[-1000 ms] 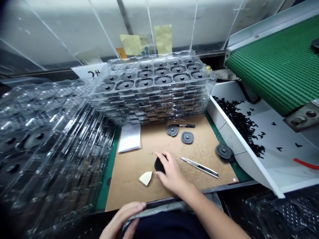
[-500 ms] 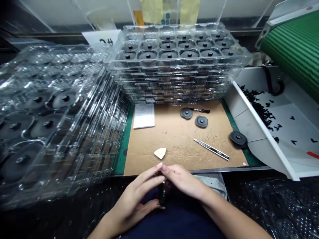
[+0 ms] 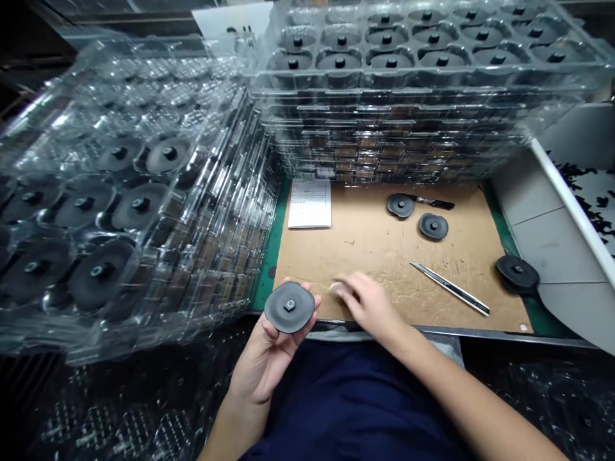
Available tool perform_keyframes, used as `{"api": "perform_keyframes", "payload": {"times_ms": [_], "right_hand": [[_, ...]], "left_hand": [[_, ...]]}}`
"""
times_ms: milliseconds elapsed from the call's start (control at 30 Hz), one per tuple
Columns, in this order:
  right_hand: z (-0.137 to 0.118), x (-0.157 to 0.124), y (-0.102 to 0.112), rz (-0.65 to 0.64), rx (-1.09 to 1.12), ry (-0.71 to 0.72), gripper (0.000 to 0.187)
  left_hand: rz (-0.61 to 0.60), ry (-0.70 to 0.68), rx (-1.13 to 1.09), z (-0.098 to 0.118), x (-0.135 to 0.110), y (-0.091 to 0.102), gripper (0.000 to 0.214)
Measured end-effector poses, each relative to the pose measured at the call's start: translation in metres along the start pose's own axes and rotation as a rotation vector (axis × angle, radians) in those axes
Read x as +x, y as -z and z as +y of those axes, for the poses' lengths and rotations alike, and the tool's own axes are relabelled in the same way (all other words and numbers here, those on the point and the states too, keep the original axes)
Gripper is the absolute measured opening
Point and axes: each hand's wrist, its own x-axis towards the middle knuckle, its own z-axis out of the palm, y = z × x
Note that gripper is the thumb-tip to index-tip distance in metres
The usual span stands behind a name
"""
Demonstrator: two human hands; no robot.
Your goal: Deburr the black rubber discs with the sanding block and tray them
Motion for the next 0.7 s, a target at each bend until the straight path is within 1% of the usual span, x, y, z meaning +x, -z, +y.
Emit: {"api": "perform_keyframes", "payload": {"times_ms": [67, 133, 167, 200, 267, 300, 333, 367, 467, 500, 567, 600, 633, 700], "right_hand": [[-0.026, 0.003, 0.018, 0.092, 0.013, 0.021, 0.026], [-0.052, 0.003, 0.027, 0.202, -0.010, 0.171, 0.028], [-0.062, 0.001, 0.029, 0.222, -0.036, 0.232, 0.027], [-0.070, -0.001, 0.031, 0.208, -0.047, 0.272, 0.026], [-0.079, -0.004, 0.033, 0.096, -0.029, 0.273, 0.022], [-0.080, -0.005, 0.034, 0.035, -0.013, 0.259, 0.021], [-0.081, -0.005, 0.036, 0.002, -0.003, 0.250, 0.020], [-0.081, -0.004, 0.038, 0.020, -0.009, 0.252, 0.020], [-0.078, -0.005, 0.043, 0.204, -0.054, 0.326, 0.023], [-0.076, -0.009, 0.044, 0.213, -0.046, 0.364, 0.025], [-0.071, -0.020, 0.049, 0.128, -0.010, 0.408, 0.027], [-0.068, -0.027, 0.052, 0.085, 0.000, 0.389, 0.026], [-0.066, -0.032, 0.056, 0.075, -0.008, 0.341, 0.025], [-0.064, -0.038, 0.065, 0.156, -0.092, 0.221, 0.023]], "left_hand": [[-0.003, -0.001, 0.045, -0.001, 0.004, -0.006, 0.064], [0.007, 0.009, 0.094, -0.003, 0.009, -0.013, 0.063], [0.010, 0.016, 0.118, -0.004, 0.012, -0.016, 0.061], [0.012, 0.023, 0.139, -0.004, 0.014, -0.019, 0.059], [0.006, 0.022, 0.155, -0.005, 0.016, -0.025, 0.061], [0.001, 0.009, 0.152, -0.006, 0.017, -0.028, 0.062], [-0.008, -0.005, 0.147, -0.006, 0.017, -0.031, 0.061], [-0.021, -0.019, 0.145, -0.007, 0.017, -0.034, 0.059], [-0.085, -0.021, 0.157, -0.009, 0.015, -0.042, 0.050], [-0.109, -0.008, 0.163, -0.008, 0.014, -0.044, 0.052], [-0.145, 0.021, 0.167, -0.006, 0.012, -0.047, 0.059], [-0.156, 0.031, 0.169, -0.006, 0.012, -0.047, 0.062], [-0.161, 0.037, 0.173, -0.006, 0.011, -0.048, 0.065], [-0.150, 0.048, 0.194, -0.010, 0.010, -0.050, 0.066]]}}
